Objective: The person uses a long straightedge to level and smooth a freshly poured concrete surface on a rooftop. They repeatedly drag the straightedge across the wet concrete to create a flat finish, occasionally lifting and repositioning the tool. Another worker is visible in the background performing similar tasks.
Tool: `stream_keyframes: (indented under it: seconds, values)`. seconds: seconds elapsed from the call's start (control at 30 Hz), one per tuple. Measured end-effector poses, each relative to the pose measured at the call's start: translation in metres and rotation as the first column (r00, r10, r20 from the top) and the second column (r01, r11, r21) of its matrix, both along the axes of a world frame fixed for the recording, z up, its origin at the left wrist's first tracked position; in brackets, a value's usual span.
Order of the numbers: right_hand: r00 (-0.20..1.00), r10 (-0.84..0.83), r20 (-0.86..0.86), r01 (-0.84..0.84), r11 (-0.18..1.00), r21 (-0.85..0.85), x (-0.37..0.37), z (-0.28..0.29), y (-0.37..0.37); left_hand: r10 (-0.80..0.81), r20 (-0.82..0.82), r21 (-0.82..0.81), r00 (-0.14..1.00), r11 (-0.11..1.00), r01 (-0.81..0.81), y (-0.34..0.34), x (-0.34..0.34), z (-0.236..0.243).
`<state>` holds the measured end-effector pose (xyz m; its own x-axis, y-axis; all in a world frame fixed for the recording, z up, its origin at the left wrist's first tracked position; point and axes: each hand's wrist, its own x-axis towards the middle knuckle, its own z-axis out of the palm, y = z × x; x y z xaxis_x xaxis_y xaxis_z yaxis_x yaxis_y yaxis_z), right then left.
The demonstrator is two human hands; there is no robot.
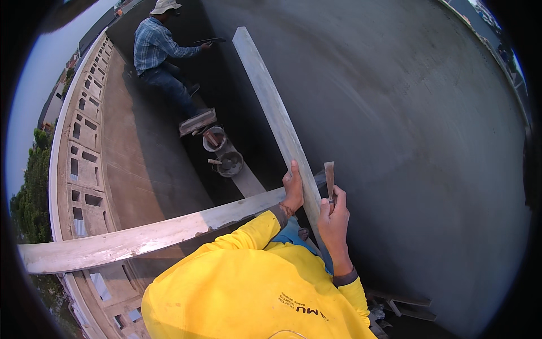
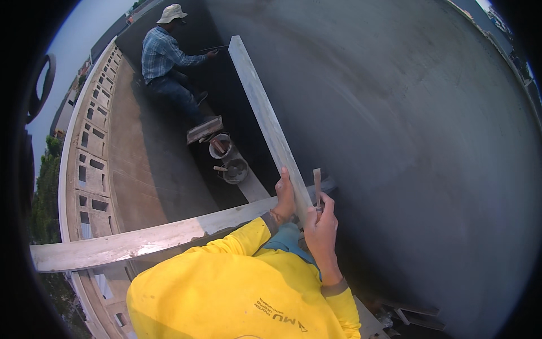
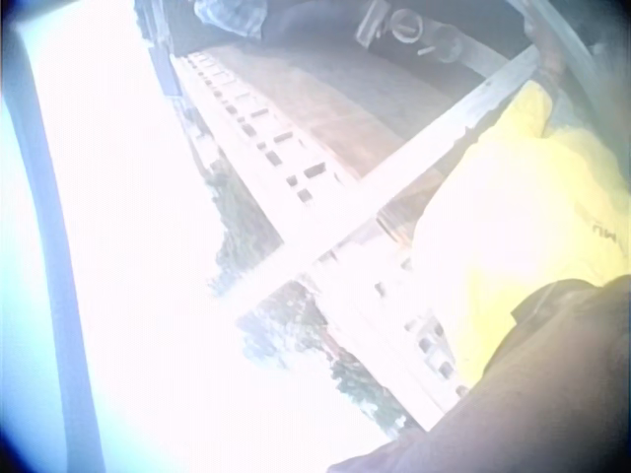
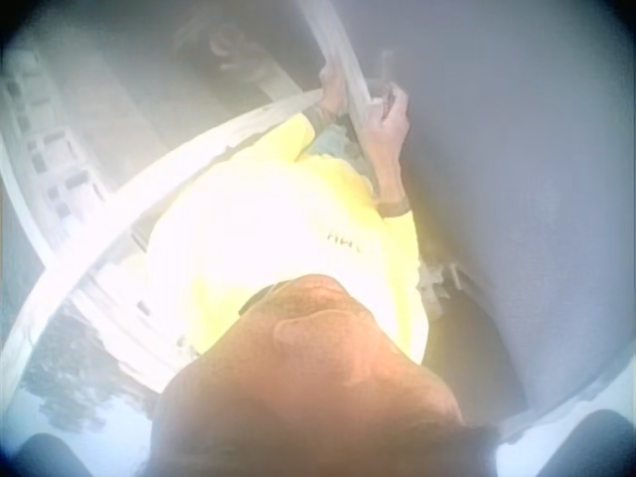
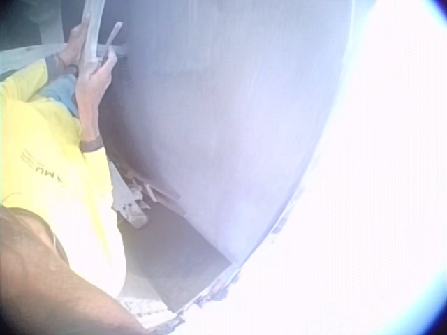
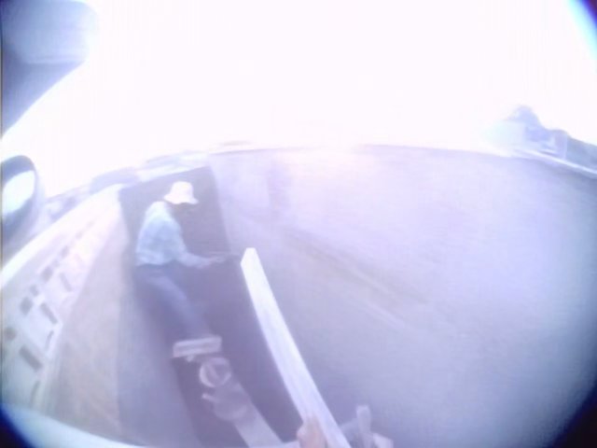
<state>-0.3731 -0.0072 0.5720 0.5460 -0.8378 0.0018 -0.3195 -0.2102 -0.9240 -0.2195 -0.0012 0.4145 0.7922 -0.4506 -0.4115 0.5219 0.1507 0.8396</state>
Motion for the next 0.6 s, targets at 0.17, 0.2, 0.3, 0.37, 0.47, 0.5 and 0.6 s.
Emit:
stream_keyframes:
  seconds: [0.17,0.2,0.3,0.37,0.47,0.5,0.6]
  values:
    - [0.95,-0.043,0.31,0.096,0.983,-0.155,0.01,-0.013,-0.006,0.008,0.019,0.015,1.0,1.0,-0.008,0.004,0.002,0.003]
    - [0.955,-0.028,0.297,0.089,0.977,-0.195,0.011,-0.028,-0.005,-0.014,0.026,0.011,1.0,1.0,0.014,0.005,0.001,0.004]
    - [0.995,0.094,0.013,-0.085,0.947,-0.309,0.021,-0.037,-0.008,-0.044,0.014,-0.033,0.999,0.998,0.044,0.007,0.002,-0.004]
    - [0.985,0.144,-0.09,-0.165,0.94,-0.3,0.024,-0.045,-0.01,-0.032,-0.023,-0.052,0.999,0.998,0.031,0.006,0.002,-0.008]
    - [0.996,0.085,0.035,-0.065,0.92,-0.387,0.025,-0.033,-0.012,-0.004,-0.09,-0.034,0.996,0.999,0.001,0.008,0.001,-0.003]
    - [0.986,0.15,-0.073,-0.166,0.93,-0.327,0.026,-0.033,-0.013,-0.022,-0.091,-0.031,0.996,0.999,0.019,0.009,0.007,-0.007]
    - [0.935,0.26,-0.242,-0.312,0.926,-0.212,0.032,-0.03,-0.02,0.006,-0.093,-0.016,0.996,1.0,-0.008,0.011,0.006,-0.03]
